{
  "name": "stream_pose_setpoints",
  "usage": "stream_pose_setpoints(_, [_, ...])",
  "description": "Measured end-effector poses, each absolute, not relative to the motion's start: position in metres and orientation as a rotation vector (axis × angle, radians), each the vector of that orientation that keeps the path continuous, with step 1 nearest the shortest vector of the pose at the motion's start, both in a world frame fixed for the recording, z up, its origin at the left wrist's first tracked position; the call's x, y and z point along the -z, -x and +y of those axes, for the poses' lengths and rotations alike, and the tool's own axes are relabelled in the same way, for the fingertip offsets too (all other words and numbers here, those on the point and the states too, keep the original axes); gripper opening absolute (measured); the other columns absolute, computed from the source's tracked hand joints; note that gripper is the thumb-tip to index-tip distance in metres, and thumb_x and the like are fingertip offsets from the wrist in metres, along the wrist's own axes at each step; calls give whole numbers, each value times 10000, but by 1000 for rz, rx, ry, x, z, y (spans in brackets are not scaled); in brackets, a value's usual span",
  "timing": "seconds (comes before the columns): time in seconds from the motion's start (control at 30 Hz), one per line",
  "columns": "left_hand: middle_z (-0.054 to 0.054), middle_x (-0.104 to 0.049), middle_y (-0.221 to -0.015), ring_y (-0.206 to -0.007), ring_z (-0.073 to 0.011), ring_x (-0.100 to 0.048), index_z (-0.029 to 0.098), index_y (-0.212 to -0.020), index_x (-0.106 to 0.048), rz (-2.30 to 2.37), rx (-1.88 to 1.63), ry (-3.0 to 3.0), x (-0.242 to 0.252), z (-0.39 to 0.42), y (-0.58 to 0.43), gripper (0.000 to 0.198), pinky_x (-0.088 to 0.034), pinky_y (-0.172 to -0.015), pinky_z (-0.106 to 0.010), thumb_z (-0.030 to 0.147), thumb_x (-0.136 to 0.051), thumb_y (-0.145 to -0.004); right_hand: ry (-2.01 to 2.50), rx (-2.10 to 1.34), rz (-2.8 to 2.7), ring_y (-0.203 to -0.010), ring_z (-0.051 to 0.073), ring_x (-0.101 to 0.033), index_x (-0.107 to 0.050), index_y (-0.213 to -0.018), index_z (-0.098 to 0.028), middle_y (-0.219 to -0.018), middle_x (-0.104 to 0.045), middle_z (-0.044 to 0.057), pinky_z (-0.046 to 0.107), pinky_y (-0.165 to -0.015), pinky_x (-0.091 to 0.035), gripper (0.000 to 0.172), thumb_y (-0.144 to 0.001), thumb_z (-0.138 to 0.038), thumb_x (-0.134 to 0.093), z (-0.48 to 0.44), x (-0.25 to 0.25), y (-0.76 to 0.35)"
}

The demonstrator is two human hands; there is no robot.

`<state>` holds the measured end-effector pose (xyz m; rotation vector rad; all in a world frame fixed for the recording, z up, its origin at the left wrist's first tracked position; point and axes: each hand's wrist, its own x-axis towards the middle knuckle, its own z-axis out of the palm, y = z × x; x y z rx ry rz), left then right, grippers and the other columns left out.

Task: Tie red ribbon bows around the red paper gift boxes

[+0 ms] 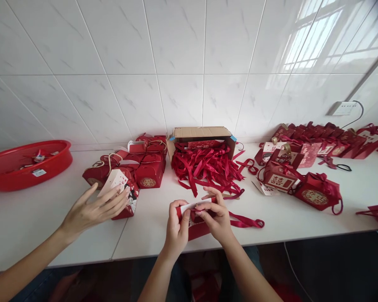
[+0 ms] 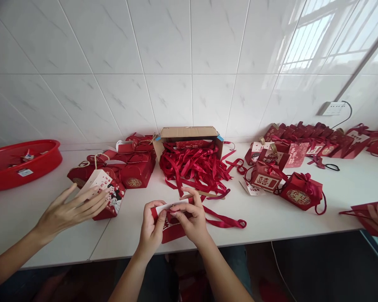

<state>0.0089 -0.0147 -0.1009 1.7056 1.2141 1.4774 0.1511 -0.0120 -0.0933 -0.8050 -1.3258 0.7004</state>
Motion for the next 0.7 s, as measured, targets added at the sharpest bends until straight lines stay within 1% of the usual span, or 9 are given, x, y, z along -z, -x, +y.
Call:
stream_pose_setpoints(0.2, [-53,-552,-983,-943,-186,-573,219,-1019,-461,1210,-1462,-1719,102,-15,-8,205,-476,-836,-307,410,-441,-948,792,-739,-1311,-888,174,-609,-760,-820,-300,-1225,-534,51,363,-804,-526,103,-802,-224,-693,-13,93,-149])
stream_pose_setpoints(0.3, [-49,-547,-974,-919,-178,-572,220,-1016,-458,1185,-1452,-1719,102,-15,-7,183,-478,-818,-297,390,-439,-952,809,-688,-1317,-898,177,-605,-755,-810,-289,-1209,-544,52,358,-807,-516,100,-815,-226,-677,-11,94,-147])
stream_pose_setpoints(0.37, [-43,-544,-961,-893,-170,-570,220,-1009,-458,1164,-1452,-1714,102,-16,-6,162,-480,-800,-288,371,-440,-954,822,-635,-1307,-906,179,-601,-736,-866,-278,-1195,-553,58,359,-821,-507,91,-810,-230,-684,-9,95,-146])
stream_pose_setpoints(0.43, [-42,-541,-954,-880,-165,-567,217,-1004,-460,1158,-1463,-1704,101,-17,-5,147,-482,-788,-285,354,-443,-953,845,-623,-1279,-915,183,-599,-673,-1027,-273,-1160,-574,64,363,-837,-496,241,-790,-244,-706,-7,96,-145])
stream_pose_setpoints(0.5, [-44,-536,-951,-869,-163,-568,213,-1006,-460,1153,-1483,-1691,101,-19,-4,141,-487,-775,-285,342,-445,-951,894,-684,-1255,-865,176,-599,-598,-1092,-250,-1040,-612,51,337,-789,-497,357,-763,-277,-732,-6,97,-144])
stream_pose_setpoints(0.57, [-46,-528,-970,-868,-163,-577,212,-1026,-445,1117,-1479,-1684,102,-21,-5,168,-497,-764,-286,337,-498,-925,949,-779,-1240,-738,152,-579,-575,-972,-221,-861,-614,15,288,-675,-484,295,-750,-321,-740,-6,97,-145])
stream_pose_setpoints(0.6, [-46,-523,-990,-875,-166,-585,215,-1042,-432,1098,-1468,-1685,103,-23,-6,229,-503,-765,-288,337,-557,-893,969,-809,-1236,-678,139,-556,-558,-892,-213,-787,-594,-2,269,-626,-467,265,-747,-338,-741,-7,97,-145])
stream_pose_setpoints(0.63, [-46,-519,-1013,-887,-169,-592,219,-1056,-418,1091,-1459,-1686,103,-24,-7,307,-508,-768,-289,333,-618,-853,982,-820,-1233,-636,128,-533,-536,-834,-208,-740,-574,-14,257,-594,-450,263,-745,-350,-740,-8,97,-145])
stream_pose_setpoints(0.7, [-44,-522,-1040,-902,-173,-603,228,-1071,-400,1122,-1455,-1689,103,-26,-9,411,-514,-769,-284,313,-691,-794,982,-790,-1235,-629,125,-522,-517,-797,-205,-721,-560,-17,253,-592,-439,266,-750,-353,-733,-11,96,-145])
